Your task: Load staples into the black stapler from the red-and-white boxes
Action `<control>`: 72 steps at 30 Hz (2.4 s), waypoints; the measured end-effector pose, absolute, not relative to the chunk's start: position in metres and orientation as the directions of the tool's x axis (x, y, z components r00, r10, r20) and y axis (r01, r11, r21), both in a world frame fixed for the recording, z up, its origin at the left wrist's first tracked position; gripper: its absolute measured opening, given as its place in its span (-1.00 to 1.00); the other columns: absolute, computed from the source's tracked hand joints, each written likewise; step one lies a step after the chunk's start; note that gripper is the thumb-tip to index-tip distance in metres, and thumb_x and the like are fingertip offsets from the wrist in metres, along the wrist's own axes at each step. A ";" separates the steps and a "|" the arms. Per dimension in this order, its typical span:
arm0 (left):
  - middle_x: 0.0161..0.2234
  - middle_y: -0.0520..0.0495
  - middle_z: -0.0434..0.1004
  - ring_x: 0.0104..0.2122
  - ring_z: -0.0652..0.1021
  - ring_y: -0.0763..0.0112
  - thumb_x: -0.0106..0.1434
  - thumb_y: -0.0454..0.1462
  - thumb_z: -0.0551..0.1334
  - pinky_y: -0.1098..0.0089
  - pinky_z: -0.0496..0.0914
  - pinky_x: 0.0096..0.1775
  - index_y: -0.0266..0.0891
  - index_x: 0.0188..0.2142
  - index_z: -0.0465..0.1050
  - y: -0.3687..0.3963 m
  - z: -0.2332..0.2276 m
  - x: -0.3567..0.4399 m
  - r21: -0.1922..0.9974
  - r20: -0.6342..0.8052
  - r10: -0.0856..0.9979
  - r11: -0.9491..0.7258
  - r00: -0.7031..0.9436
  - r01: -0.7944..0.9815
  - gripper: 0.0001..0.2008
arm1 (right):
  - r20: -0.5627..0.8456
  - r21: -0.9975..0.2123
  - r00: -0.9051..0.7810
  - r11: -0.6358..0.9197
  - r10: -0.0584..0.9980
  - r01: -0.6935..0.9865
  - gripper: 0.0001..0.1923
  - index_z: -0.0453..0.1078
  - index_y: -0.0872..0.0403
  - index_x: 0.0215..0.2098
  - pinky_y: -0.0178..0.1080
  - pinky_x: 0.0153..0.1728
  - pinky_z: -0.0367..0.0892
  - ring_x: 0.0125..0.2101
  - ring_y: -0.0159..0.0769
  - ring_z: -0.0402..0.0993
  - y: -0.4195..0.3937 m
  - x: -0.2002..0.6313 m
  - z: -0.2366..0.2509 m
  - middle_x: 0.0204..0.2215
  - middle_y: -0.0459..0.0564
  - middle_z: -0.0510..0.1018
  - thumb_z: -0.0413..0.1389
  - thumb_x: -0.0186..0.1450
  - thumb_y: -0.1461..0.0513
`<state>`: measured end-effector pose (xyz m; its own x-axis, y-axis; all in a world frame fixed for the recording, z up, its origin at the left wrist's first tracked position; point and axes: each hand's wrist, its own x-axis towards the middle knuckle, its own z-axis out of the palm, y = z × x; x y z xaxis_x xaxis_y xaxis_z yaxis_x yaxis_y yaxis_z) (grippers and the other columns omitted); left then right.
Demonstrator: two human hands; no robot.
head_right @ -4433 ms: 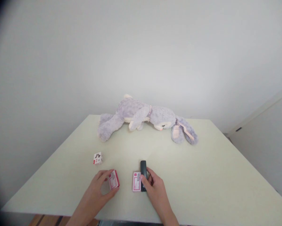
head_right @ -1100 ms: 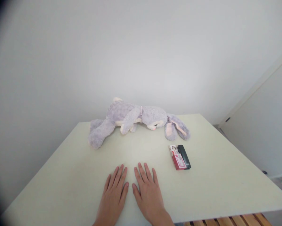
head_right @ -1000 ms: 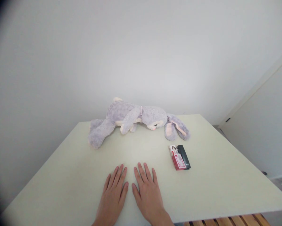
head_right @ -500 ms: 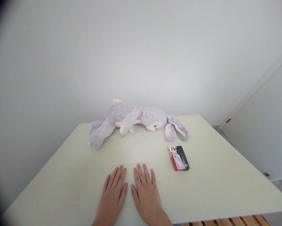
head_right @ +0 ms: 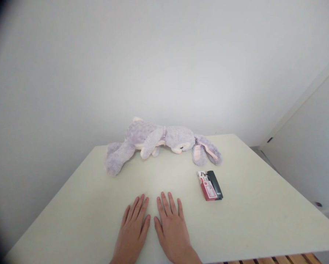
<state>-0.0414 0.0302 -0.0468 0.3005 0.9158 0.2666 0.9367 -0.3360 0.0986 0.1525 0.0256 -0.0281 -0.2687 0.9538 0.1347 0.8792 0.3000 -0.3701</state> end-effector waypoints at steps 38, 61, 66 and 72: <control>0.49 -0.02 -0.06 0.45 0.06 0.19 0.50 -0.18 0.03 -0.02 0.12 0.37 -0.05 0.49 -0.17 0.030 -0.048 -0.041 0.092 0.251 0.921 -0.329 0.298 0.940 -0.35 | 0.130 -0.303 -0.271 0.299 0.954 0.905 -0.37 -0.26 -0.18 0.53 0.22 0.42 -0.21 0.49 -0.02 -0.29 0.025 0.152 -0.028 0.50 -0.15 -0.21 -0.19 0.56 0.01; 0.47 -0.05 0.01 0.44 0.11 0.16 0.48 -0.21 0.05 -0.02 0.16 0.36 -0.05 0.49 -0.15 0.030 -0.046 -0.039 0.112 0.294 0.909 -0.339 0.294 0.934 -0.34 | 0.148 -0.272 -0.265 0.297 0.953 0.915 -0.36 -0.24 -0.19 0.52 0.17 0.43 -0.21 0.49 -0.05 -0.27 0.024 0.151 -0.027 0.50 -0.16 -0.18 -0.19 0.55 -0.03; 0.48 -0.07 -0.01 0.44 0.10 0.16 0.49 -0.21 0.03 -0.04 0.16 0.35 -0.06 0.49 -0.15 0.030 -0.046 -0.040 0.090 0.280 0.911 -0.338 0.302 0.937 -0.35 | 0.135 -0.279 -0.270 0.298 0.953 0.913 -0.37 -0.24 -0.19 0.52 0.18 0.43 -0.22 0.49 -0.05 -0.28 0.025 0.152 -0.026 0.50 -0.15 -0.19 -0.20 0.55 -0.02; 0.47 -0.07 0.01 0.44 0.12 0.15 0.49 -0.20 0.04 -0.05 0.17 0.35 -0.05 0.49 -0.14 0.030 -0.044 -0.040 0.101 0.287 0.910 -0.341 0.300 0.935 -0.35 | 0.112 -0.296 -0.274 0.296 0.955 0.908 -0.37 -0.25 -0.19 0.52 0.21 0.42 -0.21 0.49 -0.04 -0.29 0.025 0.152 -0.023 0.50 -0.16 -0.20 -0.19 0.55 0.02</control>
<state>-0.0400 0.0299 -0.0441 0.3003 0.9097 0.2868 0.9347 -0.3405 0.1014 0.1515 0.0246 -0.0227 -0.2745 0.9550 0.1123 0.9083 0.2958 -0.2956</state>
